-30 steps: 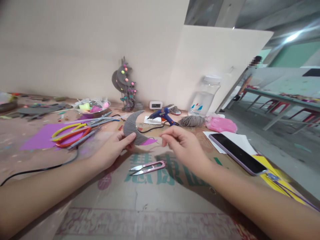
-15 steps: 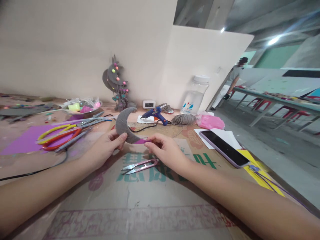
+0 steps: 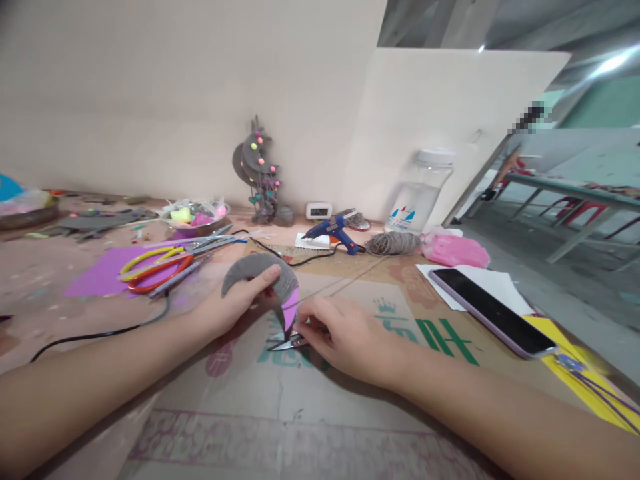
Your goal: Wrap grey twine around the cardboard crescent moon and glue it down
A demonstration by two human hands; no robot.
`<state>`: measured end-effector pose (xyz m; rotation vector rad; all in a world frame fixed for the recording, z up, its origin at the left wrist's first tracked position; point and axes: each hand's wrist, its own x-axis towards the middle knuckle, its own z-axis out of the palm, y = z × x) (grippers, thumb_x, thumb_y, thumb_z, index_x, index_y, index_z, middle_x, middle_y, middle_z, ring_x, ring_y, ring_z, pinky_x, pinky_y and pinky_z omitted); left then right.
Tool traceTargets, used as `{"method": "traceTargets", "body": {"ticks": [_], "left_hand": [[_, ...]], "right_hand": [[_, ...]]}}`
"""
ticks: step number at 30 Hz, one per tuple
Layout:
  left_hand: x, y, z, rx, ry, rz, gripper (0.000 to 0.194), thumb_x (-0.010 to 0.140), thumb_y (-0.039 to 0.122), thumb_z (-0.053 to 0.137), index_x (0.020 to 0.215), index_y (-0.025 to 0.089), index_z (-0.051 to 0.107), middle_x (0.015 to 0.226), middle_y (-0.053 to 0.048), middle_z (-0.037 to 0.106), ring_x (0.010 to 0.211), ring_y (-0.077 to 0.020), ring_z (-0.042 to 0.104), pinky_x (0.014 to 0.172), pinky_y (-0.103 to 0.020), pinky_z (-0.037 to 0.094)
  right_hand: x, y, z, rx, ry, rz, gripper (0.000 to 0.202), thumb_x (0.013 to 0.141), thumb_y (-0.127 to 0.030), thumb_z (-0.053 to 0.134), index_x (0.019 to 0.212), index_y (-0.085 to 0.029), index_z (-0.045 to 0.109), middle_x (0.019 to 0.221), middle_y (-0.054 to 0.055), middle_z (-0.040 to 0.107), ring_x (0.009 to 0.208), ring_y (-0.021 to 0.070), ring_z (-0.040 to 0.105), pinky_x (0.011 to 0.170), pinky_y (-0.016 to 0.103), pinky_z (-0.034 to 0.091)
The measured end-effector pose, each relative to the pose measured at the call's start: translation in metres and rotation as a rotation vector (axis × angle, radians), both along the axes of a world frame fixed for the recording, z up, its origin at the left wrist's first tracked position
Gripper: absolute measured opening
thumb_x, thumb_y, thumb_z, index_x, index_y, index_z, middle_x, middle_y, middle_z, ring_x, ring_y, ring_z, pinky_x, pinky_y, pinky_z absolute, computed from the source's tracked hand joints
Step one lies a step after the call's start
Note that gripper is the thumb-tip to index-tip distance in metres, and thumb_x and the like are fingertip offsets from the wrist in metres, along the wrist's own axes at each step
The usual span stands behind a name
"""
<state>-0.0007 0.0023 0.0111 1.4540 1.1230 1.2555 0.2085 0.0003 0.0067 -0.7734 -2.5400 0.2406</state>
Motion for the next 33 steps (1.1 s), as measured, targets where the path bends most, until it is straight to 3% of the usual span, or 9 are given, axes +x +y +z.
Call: {"method": "traceTargets", "body": {"ticks": [6, 10, 13, 16, 23, 28, 33], "left_hand": [[0.002, 0.008, -0.014, -0.182, -0.123, 0.084, 0.046, 0.074, 0.058, 0.052, 0.053, 0.017, 0.056, 0.054, -0.001, 0.055, 0.051, -0.0123, 0.049, 0.052, -0.024, 0.039], [0.003, 0.010, -0.016, -0.188, -0.147, 0.061, 0.046, 0.074, 0.059, 0.053, 0.055, 0.017, 0.053, 0.054, 0.000, 0.051, 0.050, -0.0111, 0.046, 0.050, -0.023, 0.038], [0.001, 0.008, -0.015, -0.074, -0.082, 0.048, 0.039, 0.075, 0.053, 0.055, 0.057, 0.018, 0.053, 0.057, 0.001, 0.051, 0.054, -0.0117, 0.046, 0.053, -0.022, 0.038], [-0.001, 0.007, -0.013, -0.003, -0.020, 0.070, 0.037, 0.074, 0.051, 0.057, 0.057, 0.019, 0.054, 0.057, 0.001, 0.052, 0.057, -0.0128, 0.047, 0.057, -0.023, 0.039], [0.000, 0.008, -0.009, -0.194, -0.097, 0.066, 0.043, 0.073, 0.057, 0.055, 0.055, 0.018, 0.049, 0.047, 0.002, 0.048, 0.040, -0.0093, 0.041, 0.042, -0.023, 0.030], [0.001, 0.008, -0.011, -0.173, -0.136, 0.057, 0.040, 0.073, 0.053, 0.058, 0.059, 0.017, 0.051, 0.054, 0.000, 0.054, 0.048, -0.0102, 0.049, 0.047, -0.022, 0.036], [0.001, 0.004, -0.003, -0.112, 0.091, 0.113, 0.036, 0.075, 0.047, 0.058, 0.057, 0.016, 0.054, 0.055, 0.000, 0.055, 0.050, -0.0105, 0.048, 0.050, -0.022, 0.037]], "right_hand": [[0.002, 0.002, 0.012, -0.018, 0.156, -0.136, 0.014, 0.086, -0.029, 0.049, 0.075, -0.019, 0.048, 0.064, 0.000, 0.054, 0.057, 0.0108, 0.047, 0.054, 0.024, 0.038], [0.001, 0.008, 0.009, -0.140, 0.214, -0.199, 0.009, 0.088, -0.021, 0.042, 0.090, -0.020, 0.051, 0.072, 0.001, 0.059, 0.062, 0.0114, 0.054, 0.056, 0.023, 0.042], [0.001, 0.010, 0.005, -0.134, 0.236, -0.180, 0.015, 0.088, -0.017, 0.041, 0.097, -0.020, 0.052, 0.079, 0.002, 0.061, 0.069, 0.0124, 0.057, 0.062, 0.024, 0.045], [0.001, 0.011, 0.005, -0.075, 0.234, -0.159, 0.011, 0.087, -0.019, 0.044, 0.092, -0.020, 0.054, 0.080, 0.003, 0.059, 0.070, 0.0131, 0.055, 0.066, 0.026, 0.045], [0.003, 0.005, 0.008, -0.037, 0.095, -0.028, 0.015, 0.088, -0.026, 0.047, 0.084, -0.019, 0.059, 0.077, 0.004, 0.062, 0.073, 0.0139, 0.056, 0.069, 0.027, 0.044], [0.002, 0.002, 0.005, 0.021, 0.113, 0.002, 0.016, 0.089, -0.023, 0.045, 0.089, -0.020, 0.061, 0.082, 0.005, 0.066, 0.076, 0.0145, 0.058, 0.072, 0.027, 0.045], [0.003, 0.008, 0.006, -0.038, 0.164, -0.088, 0.016, 0.085, -0.030, 0.053, 0.077, -0.019, 0.060, 0.071, 0.003, 0.063, 0.066, 0.0128, 0.056, 0.064, 0.025, 0.044]]}}
